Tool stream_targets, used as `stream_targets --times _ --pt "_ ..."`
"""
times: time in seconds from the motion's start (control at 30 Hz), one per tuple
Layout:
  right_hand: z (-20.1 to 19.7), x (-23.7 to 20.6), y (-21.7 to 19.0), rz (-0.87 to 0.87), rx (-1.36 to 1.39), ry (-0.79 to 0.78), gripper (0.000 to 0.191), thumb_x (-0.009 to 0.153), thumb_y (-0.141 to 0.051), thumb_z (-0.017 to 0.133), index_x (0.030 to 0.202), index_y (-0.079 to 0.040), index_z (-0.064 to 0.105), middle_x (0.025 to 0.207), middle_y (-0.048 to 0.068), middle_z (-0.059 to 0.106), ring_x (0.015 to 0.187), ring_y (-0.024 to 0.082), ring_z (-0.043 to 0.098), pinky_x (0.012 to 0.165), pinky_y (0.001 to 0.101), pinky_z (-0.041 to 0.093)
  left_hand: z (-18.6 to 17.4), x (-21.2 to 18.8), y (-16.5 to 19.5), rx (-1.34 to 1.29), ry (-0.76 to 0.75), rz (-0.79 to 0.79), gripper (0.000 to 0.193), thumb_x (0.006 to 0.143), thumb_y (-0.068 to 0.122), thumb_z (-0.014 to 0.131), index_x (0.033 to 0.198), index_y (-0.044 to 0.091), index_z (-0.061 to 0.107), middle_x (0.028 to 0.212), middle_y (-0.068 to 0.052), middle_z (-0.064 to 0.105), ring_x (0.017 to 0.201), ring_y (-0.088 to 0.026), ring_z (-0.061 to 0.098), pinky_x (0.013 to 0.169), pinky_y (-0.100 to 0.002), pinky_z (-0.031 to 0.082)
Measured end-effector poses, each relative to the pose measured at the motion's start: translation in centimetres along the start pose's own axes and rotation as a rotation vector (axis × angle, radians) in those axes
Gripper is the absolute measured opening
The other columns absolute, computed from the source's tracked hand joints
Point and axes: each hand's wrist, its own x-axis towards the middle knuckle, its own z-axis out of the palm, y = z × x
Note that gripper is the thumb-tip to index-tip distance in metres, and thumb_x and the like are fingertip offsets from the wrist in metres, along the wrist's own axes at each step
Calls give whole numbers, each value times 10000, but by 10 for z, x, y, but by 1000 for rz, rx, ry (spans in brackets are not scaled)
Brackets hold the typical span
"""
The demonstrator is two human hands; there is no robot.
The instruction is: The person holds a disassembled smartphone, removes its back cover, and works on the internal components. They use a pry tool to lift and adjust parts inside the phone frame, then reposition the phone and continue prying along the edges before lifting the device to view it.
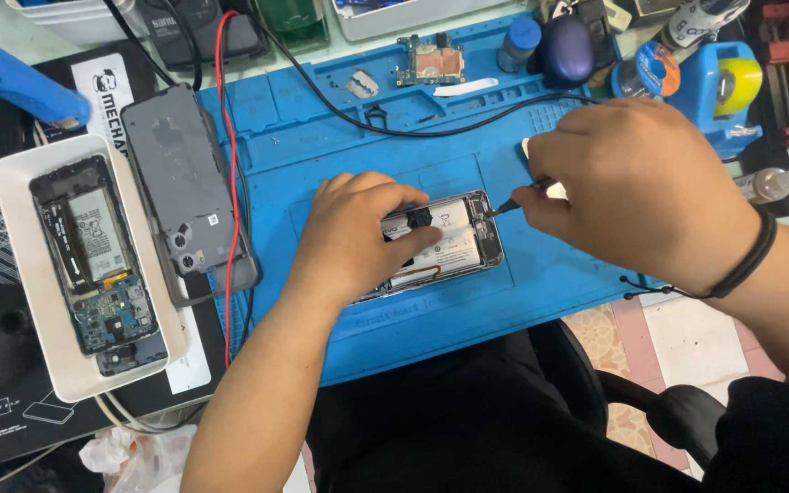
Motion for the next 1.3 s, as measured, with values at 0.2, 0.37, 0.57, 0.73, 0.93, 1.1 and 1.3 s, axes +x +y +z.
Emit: stream_targets --times 0.2,0.37,0.57,0.73,0.93,1.1,1.3 --pt "4 -7 7 55 42 12 251 769 -236 842 730 -44 684 654 81 609 631 287 624 551 423 492 2 -1 -3 -18 18 59 277 771 367 847 977 187 807 985 -12 710 1002 -258 601 947 -403 426" --pt "9 -13 10 74 71 43 253 762 -225 860 749 -33 696 648 89 601 582 268 608 514 395 484 4 -1 -5 -9 -12 60 189 818 363 787 928 218 838 928 -16 677 967 -249 576 927 -387 408" --pt "9 -13 9 85 60 33 256 758 -232 861 750 -35 698 645 86 605 591 270 615 511 396 483 5 -1 -7 -38 17 55 210 935 354 695 972 196 828 949 0 694 995 -242 586 953 -385 406" --pt "9 -12 6 81 -13 34 258 775 -246 855 739 -49 693 634 78 601 621 279 623 550 415 494 5 -1 -5 -19 14 44 223 920 376 714 964 191 830 947 -14 688 986 -253 582 947 -387 409" --pt "6 -9 4 29 -10 40 245 761 -235 843 759 -40 694 645 68 601 649 279 627 587 421 504 4 -1 -4 -15 9 43 238 921 385 704 967 191 833 947 -16 691 989 -256 581 949 -391 407" --pt "1 -4 2 -16 -5 5 249 774 -246 834 798 -34 705 635 65 593 639 277 621 607 419 511 4 -1 -4 -13 10 41 247 926 386 698 966 182 830 956 -16 692 996 -263 577 944 -386 410" --pt "-2 7 1 -111 6 -93 239 774 -241 813 754 -36 691 633 89 595 623 287 617 649 428 526 3 -1 -1 -4 0 26 239 915 376 709 972 178 829 955 -12 693 999 -252 581 956 -383 409"
